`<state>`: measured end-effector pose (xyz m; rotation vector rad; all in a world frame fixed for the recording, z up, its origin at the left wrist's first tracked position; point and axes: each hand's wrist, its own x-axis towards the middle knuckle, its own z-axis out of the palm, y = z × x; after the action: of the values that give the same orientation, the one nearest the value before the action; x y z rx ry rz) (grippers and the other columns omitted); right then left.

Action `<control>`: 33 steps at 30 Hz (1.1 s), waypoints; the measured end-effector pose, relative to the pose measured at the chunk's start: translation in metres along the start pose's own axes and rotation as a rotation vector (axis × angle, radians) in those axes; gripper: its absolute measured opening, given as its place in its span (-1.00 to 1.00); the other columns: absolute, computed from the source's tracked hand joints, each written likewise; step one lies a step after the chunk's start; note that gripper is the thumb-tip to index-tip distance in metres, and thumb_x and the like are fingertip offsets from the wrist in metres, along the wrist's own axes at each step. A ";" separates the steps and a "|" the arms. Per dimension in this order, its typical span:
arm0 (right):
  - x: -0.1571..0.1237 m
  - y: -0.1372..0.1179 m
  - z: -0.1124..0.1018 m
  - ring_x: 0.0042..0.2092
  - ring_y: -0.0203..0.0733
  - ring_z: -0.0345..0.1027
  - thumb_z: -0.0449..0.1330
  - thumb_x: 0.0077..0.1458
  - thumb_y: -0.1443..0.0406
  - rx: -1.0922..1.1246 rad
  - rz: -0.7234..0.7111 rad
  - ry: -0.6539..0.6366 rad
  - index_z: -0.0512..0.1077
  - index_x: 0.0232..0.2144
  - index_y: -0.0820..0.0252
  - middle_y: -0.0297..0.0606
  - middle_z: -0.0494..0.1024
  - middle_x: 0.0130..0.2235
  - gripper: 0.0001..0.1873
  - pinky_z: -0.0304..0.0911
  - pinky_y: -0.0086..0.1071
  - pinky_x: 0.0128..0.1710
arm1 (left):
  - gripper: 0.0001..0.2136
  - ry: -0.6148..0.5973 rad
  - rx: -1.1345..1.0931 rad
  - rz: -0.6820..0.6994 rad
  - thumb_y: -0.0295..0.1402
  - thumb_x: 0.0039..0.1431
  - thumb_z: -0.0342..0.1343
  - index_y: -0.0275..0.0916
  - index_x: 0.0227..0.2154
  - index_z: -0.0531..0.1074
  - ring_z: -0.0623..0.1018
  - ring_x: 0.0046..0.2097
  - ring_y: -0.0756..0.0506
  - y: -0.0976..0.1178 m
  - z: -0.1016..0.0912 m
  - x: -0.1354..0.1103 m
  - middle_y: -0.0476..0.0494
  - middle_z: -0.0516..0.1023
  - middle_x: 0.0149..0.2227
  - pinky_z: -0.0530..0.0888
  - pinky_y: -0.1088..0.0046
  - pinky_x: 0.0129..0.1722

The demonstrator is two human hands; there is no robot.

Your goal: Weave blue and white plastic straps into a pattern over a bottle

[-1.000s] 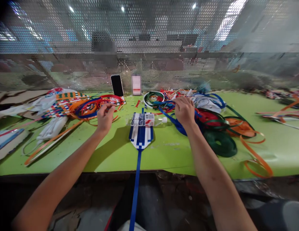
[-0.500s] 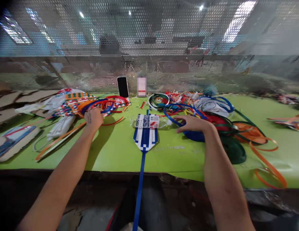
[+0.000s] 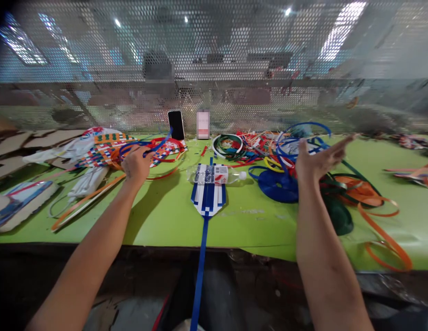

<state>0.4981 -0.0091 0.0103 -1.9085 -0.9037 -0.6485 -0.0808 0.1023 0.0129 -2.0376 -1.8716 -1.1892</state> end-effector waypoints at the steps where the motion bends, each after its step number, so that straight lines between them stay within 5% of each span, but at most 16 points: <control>1: 0.001 -0.003 -0.004 0.54 0.41 -0.12 0.24 0.25 0.03 0.008 0.117 0.062 -0.32 0.58 0.38 0.51 -0.06 0.53 0.17 -0.12 0.35 0.41 | -0.79 0.011 -0.045 -0.010 -0.26 0.38 0.23 -0.14 -0.04 0.69 0.62 -0.02 -0.33 -0.003 0.002 0.002 -0.27 0.67 0.04 0.47 0.20 0.01; 4: -0.014 -0.038 -0.018 0.60 0.26 -0.30 0.14 0.30 0.03 0.062 -0.046 0.166 -0.18 0.58 0.44 0.34 -0.07 0.56 0.05 -0.31 0.23 0.51 | -0.77 0.128 -0.221 -0.026 -0.28 0.37 0.24 -0.22 -0.03 0.68 0.61 0.05 -0.32 -0.008 0.004 0.010 -0.31 0.67 -0.01 0.47 0.17 0.15; 7: -0.050 -0.091 -0.031 0.52 0.25 0.04 0.02 0.42 0.00 0.229 -0.354 0.126 0.14 0.51 0.24 0.23 0.26 0.45 -0.24 -0.04 0.28 0.46 | -0.80 0.301 -0.370 0.029 -0.32 0.38 0.22 -0.22 -0.05 0.68 0.60 0.05 -0.27 0.000 0.000 0.011 -0.28 0.67 -0.04 0.47 0.19 0.19; 9: -0.078 -0.125 -0.038 0.43 0.25 0.24 0.11 0.41 -0.02 0.353 -0.519 -0.071 0.34 0.41 0.05 0.09 0.44 0.33 -0.36 0.17 0.25 0.39 | -0.82 0.324 -0.434 0.140 -0.32 0.40 0.20 -0.17 -0.09 0.70 0.60 0.04 -0.24 0.013 -0.005 0.004 -0.23 0.66 -0.07 0.48 0.21 0.19; 12: -0.115 -0.164 -0.046 0.22 0.21 0.48 0.22 0.39 -0.02 0.539 -0.680 -0.409 0.51 0.28 -0.14 -0.05 0.49 0.32 -0.51 0.49 0.07 0.15 | -0.81 0.155 -0.501 0.385 -0.24 0.45 0.20 -0.07 -0.12 0.72 0.61 0.02 -0.25 0.040 -0.008 -0.016 -0.21 0.67 -0.08 0.46 0.16 0.18; 15: -0.139 -0.185 -0.049 0.04 0.12 0.59 0.20 0.42 -0.01 0.591 -0.776 -0.617 0.44 0.36 -0.19 -0.10 0.46 0.38 -0.47 0.57 -0.08 -0.14 | -0.79 -0.104 -0.517 0.613 -0.18 0.47 0.17 -0.03 -0.14 0.72 0.62 -0.06 -0.25 0.065 -0.005 -0.037 -0.21 0.68 -0.12 0.47 0.11 0.14; 20: -0.143 -0.181 -0.040 -0.02 0.07 0.61 0.18 0.44 0.16 0.553 -0.760 -0.715 0.67 0.05 -0.06 -0.12 0.73 -0.08 -0.71 0.49 -0.19 -0.11 | -0.73 -0.313 -0.512 0.798 -0.22 0.51 0.08 0.01 0.02 0.70 0.63 -0.07 -0.24 0.083 0.001 -0.054 -0.21 0.70 -0.09 0.53 0.12 0.05; 24: -0.129 -0.168 -0.037 -0.22 -0.02 0.60 0.30 0.35 0.05 0.716 -0.522 -0.748 0.71 -0.20 -0.03 -0.17 0.73 -0.22 -0.76 0.44 -0.25 -0.29 | -0.76 -0.196 -0.479 0.633 -0.21 0.50 0.11 -0.05 -0.03 0.70 0.60 0.05 -0.29 0.074 0.003 -0.045 -0.26 0.67 -0.04 0.47 0.08 0.17; 26: -0.121 -0.166 -0.041 -0.40 -0.11 0.54 0.28 0.34 -0.08 0.929 -0.374 -0.964 0.72 -0.20 0.03 -0.16 0.73 -0.27 -0.61 0.36 -0.29 -0.48 | -0.76 -0.115 -0.499 0.550 -0.20 0.51 0.10 -0.09 -0.07 0.67 0.58 0.07 -0.29 0.066 0.006 -0.037 -0.27 0.65 -0.03 0.44 0.09 0.21; 29: -0.111 -0.165 -0.050 -0.52 -0.22 0.50 0.22 0.34 -0.20 1.243 -0.196 -1.345 0.70 -0.02 0.09 -0.09 0.75 -0.12 -0.43 0.23 -0.36 -0.65 | -0.74 0.035 -0.570 0.429 -0.12 0.52 0.07 -0.13 -0.14 0.58 0.57 0.02 -0.24 0.055 0.010 -0.029 -0.23 0.60 -0.08 0.46 0.17 0.16; 33: -0.110 -0.167 -0.056 -0.40 -0.23 0.59 0.34 0.29 -0.12 1.415 -0.059 -1.405 0.64 0.11 0.00 -0.09 0.69 0.12 -0.49 0.35 -0.41 -0.62 | -0.68 0.160 -0.744 0.202 0.03 0.47 0.13 -0.12 -0.19 0.41 0.52 -0.26 -0.12 0.061 0.015 -0.028 -0.07 0.47 -0.31 0.50 0.29 -0.10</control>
<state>0.2946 -0.0399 0.0387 -0.7232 -1.5601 1.2700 -0.0173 0.0759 0.0100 -2.2717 -1.2020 -2.1289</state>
